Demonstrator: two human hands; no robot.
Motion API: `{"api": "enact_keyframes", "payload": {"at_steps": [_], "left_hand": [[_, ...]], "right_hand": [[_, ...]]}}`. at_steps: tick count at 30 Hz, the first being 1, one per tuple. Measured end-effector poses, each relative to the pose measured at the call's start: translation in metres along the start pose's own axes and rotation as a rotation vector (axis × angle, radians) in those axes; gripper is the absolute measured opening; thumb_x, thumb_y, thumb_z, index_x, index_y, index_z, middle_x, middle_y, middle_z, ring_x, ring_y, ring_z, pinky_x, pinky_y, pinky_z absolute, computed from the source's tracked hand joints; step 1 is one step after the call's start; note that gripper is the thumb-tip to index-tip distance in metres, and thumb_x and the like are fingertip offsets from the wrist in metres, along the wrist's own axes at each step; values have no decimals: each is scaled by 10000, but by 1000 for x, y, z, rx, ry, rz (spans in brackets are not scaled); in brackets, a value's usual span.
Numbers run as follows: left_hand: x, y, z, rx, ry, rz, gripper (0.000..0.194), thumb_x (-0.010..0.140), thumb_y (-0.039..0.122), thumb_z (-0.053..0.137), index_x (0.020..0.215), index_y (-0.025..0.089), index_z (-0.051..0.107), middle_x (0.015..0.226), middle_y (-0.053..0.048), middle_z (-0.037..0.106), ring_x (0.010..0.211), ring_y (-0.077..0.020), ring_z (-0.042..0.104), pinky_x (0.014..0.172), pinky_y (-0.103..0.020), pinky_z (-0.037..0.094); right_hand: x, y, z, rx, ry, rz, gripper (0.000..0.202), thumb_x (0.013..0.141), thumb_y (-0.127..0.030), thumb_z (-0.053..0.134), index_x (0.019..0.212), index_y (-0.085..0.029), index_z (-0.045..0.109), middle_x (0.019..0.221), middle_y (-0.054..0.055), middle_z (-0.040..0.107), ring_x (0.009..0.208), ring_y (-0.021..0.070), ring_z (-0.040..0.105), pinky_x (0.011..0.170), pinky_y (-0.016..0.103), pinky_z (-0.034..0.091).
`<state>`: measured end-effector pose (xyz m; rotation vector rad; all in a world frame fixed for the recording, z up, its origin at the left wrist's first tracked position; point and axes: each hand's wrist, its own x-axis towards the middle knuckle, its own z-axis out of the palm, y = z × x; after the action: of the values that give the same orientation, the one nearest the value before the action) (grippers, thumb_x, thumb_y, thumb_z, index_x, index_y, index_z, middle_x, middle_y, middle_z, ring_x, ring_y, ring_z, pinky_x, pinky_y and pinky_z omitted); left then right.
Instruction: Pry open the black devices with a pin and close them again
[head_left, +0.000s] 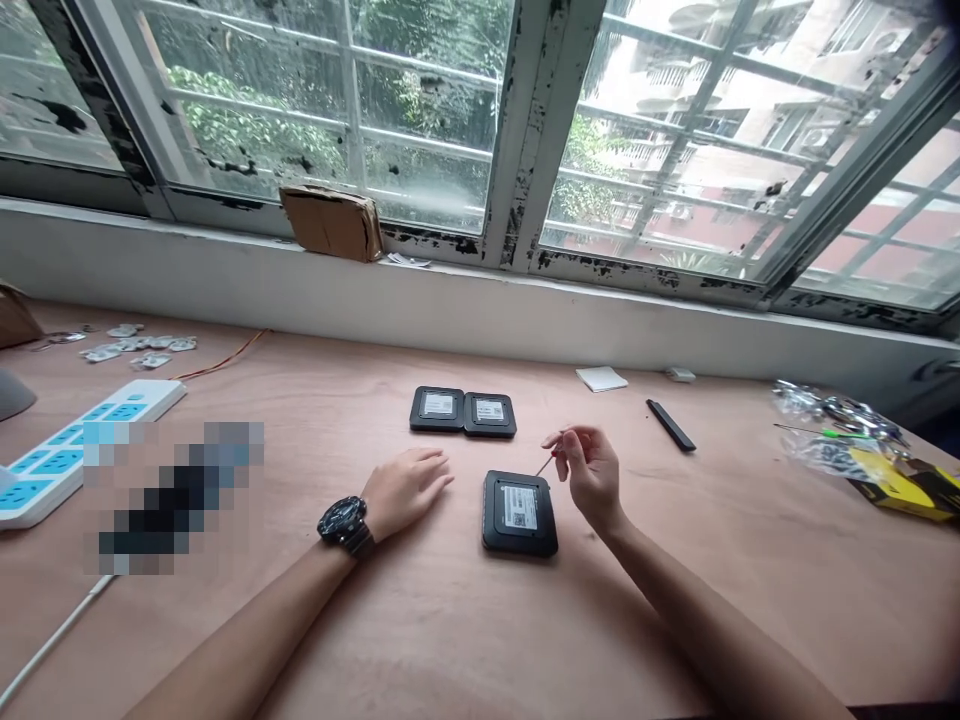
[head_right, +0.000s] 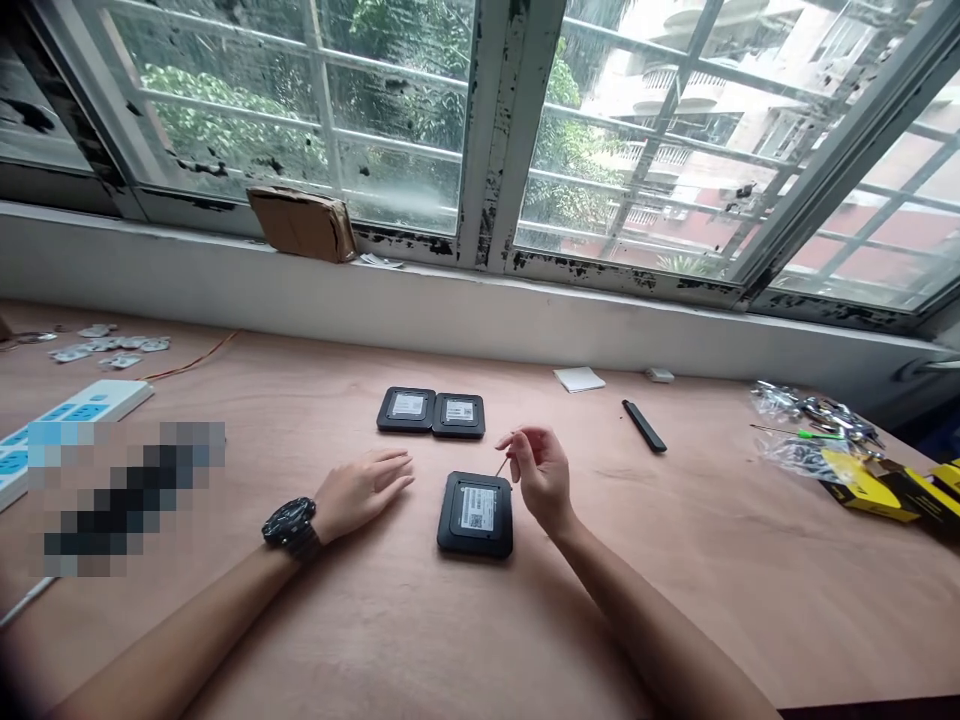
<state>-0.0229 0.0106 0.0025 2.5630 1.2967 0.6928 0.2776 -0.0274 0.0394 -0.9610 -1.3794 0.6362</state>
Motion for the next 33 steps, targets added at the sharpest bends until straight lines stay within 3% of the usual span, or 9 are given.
{"api": "enact_keyframes", "payload": {"at_steps": [4, 7, 16, 21, 23, 26, 29, 33], "left_hand": [[1, -3, -3, 6, 26, -39, 360, 1026, 495, 485, 1204, 293, 724, 1316, -12, 694, 1179, -246, 670, 938, -376, 572], [0, -3, -5, -5, 15, -30, 338, 1031, 470, 490, 1201, 290, 719, 1292, -10, 703, 1168, -241, 668, 944, -378, 562], [0, -3, -7, -23, -4, 13, 290, 1035, 447, 494, 1138, 299, 721, 1268, -8, 705, 1160, -244, 657, 911, -371, 562], [0, -4, -6, -15, -6, 19, 293, 1038, 445, 484, 1133, 302, 722, 1270, -8, 703, 1174, -247, 651, 923, -379, 561], [0, -4, -7, -13, -4, 17, 286, 1039, 437, 484, 1136, 304, 719, 1269, -6, 704, 1176, -244, 650, 929, -380, 561], [-1, -3, -8, -3, -5, 28, 282, 1040, 426, 484, 1129, 296, 717, 1265, -11, 704, 1163, -241, 657, 927, -378, 567], [-1, 2, -3, 30, 12, 63, 274, 1035, 391, 493, 1148, 269, 710, 1276, -37, 697, 1180, -253, 650, 950, -401, 571], [4, 21, 14, 55, 16, 266, 360, 1003, 199, 468, 1328, 202, 623, 1396, -98, 627, 1335, -267, 551, 1118, -452, 481]], "right_hand": [[3, 8, 32, 64, -96, 11, 219, 1021, -479, 533, 998, -261, 531, 805, 0, 647, 528, 121, 476, 415, 235, 373], [2, 16, 45, 91, -136, 6, 207, 1023, -469, 535, 1012, -262, 531, 813, -4, 632, 559, 121, 491, 436, 229, 384], [0, 18, 46, 133, -159, 19, 145, 1033, -397, 543, 1018, -254, 562, 828, -5, 632, 535, 101, 465, 434, 223, 367], [-1, 11, 41, 14, -336, 47, 303, 1065, -425, 440, 1179, -256, 663, 917, 26, 647, 564, 107, 509, 567, 294, 506], [1, 7, 37, 6, -358, 39, 263, 1036, -417, 515, 1131, -251, 696, 994, 43, 645, 604, 111, 559, 600, 306, 534], [7, 2, 30, 39, -263, 18, 174, 934, -395, 693, 950, -223, 686, 1089, 62, 623, 660, 126, 639, 580, 300, 544], [15, -1, 16, 64, -96, -3, 212, 887, -391, 751, 902, -216, 632, 1095, 64, 624, 641, 126, 658, 522, 277, 513], [27, 4, -17, 22, 112, -60, 231, 890, -398, 747, 929, -218, 607, 1032, 61, 658, 609, 121, 620, 466, 251, 443]]}}
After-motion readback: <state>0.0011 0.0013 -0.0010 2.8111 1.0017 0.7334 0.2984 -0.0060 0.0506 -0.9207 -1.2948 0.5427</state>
